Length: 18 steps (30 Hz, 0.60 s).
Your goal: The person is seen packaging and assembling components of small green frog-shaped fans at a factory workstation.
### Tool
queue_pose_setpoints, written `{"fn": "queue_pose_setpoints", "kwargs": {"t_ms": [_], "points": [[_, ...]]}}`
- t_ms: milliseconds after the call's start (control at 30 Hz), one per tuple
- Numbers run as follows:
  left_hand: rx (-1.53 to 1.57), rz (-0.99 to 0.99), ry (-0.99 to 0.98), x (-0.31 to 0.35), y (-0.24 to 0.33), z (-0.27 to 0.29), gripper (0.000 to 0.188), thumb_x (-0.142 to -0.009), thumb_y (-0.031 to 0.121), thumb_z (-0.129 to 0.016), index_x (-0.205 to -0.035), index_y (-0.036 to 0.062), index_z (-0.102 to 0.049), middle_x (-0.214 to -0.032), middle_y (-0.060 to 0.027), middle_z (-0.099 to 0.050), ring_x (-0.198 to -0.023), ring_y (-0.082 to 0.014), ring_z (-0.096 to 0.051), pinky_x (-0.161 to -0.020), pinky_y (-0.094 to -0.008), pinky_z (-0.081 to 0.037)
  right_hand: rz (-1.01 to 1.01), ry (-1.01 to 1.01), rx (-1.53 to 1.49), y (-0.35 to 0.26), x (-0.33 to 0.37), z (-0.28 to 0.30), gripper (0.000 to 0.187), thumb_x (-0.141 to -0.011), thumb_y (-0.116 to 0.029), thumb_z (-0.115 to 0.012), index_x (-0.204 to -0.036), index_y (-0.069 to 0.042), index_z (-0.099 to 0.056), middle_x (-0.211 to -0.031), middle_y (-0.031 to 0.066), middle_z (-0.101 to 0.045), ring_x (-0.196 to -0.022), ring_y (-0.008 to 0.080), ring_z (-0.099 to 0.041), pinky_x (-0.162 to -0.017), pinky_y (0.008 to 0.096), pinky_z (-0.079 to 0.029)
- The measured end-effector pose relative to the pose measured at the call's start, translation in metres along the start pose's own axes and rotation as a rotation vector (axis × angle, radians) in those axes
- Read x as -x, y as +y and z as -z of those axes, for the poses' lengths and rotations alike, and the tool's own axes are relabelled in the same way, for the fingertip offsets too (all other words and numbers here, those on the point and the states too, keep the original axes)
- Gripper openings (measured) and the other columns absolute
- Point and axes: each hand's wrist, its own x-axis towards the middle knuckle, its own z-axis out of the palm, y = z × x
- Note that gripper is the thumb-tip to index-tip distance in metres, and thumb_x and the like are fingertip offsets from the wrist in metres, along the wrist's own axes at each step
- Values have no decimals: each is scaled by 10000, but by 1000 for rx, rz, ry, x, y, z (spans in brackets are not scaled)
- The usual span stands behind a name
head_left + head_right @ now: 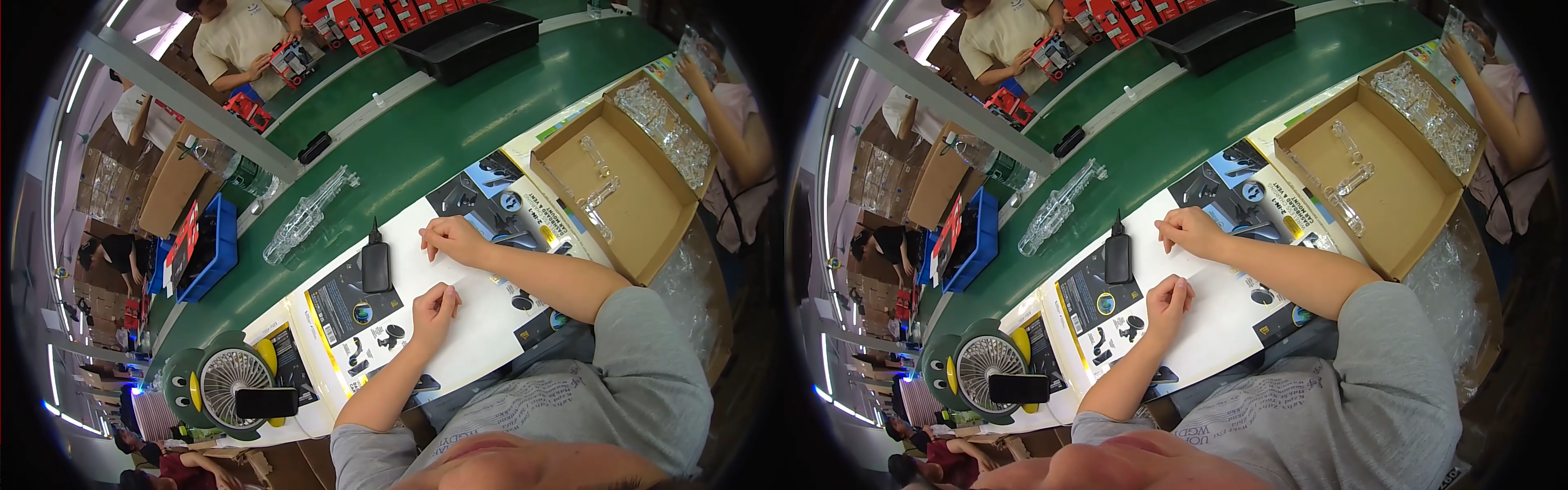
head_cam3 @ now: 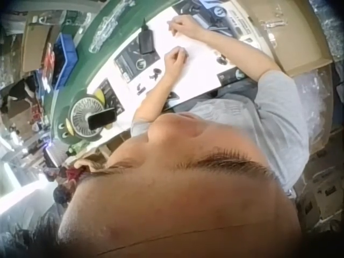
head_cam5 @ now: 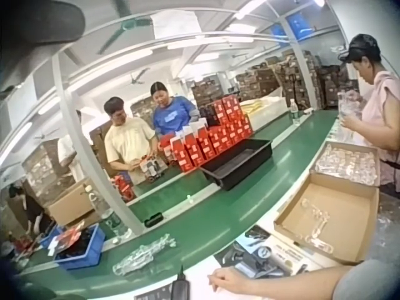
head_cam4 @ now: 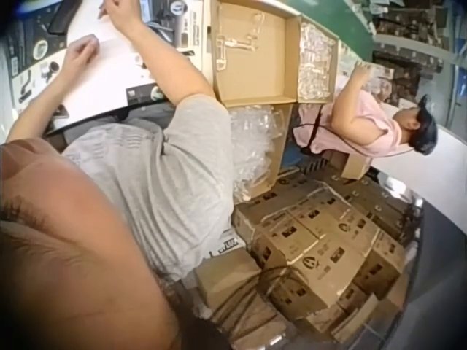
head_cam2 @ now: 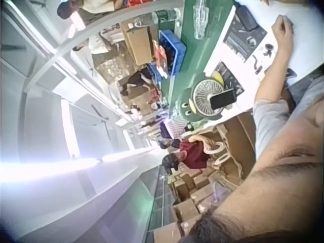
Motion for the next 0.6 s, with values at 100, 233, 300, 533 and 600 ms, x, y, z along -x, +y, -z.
{"fn": "queue_pose_setpoints", "kwargs": {"t_ms": [100, 233, 300, 533, 600], "points": [[-2, 2, -1, 0, 0, 0, 285, -925, 139, -469, -682, 2, -527, -543, -9, -478, -486, -57, -415, -472, -209, -332, -21, -3, 3, 0, 0, 0, 416, -892, -283, -499, -604, -14, -633, -626, 35, -626, -564, 124, -548, -548, 281, -410], [-1, 9, 4, 0, -2, 1, 288, -927, 144, -468, -685, -1, -529, -541, -9, -475, -487, -58, -415, -473, -210, -332, 25, 5, 12, 0, -1, -1, 405, -891, -276, -501, -616, -10, -633, -626, 41, -628, -570, 127, -559, -549, 279, -415], [-2, 0, 9, 0, -2, 0, 289, -927, 145, -468, -686, -2, -530, -541, -9, -475, -484, -58, -412, -470, -209, -329, 11, -5, 14, 0, -1, -1, 403, -891, -269, -502, -613, -7, -631, -636, 44, -629, -570, 128, -561, -552, 279, -419], [5, -31, -8, 0, 2, -2, 292, -929, 151, -473, -686, 1, -530, -528, -1, -459, -470, -46, -389, -453, -207, -308, -27, -4, 8, -5, 1, 1, 388, -891, -241, -508, -614, 7, -623, -651, 57, -622, -583, 133, -569, -566, 276, -431], [-6, -32, 2, 0, 0, -1, 292, -929, 156, -475, -686, 5, -530, -522, 5, -450, -471, -41, -380, -450, -211, -300, -37, -17, 3, -6, 1, 1, 389, -891, -241, -508, -615, 7, -625, -659, 58, -621, -588, 133, -569, -570, 275, -430]]}}
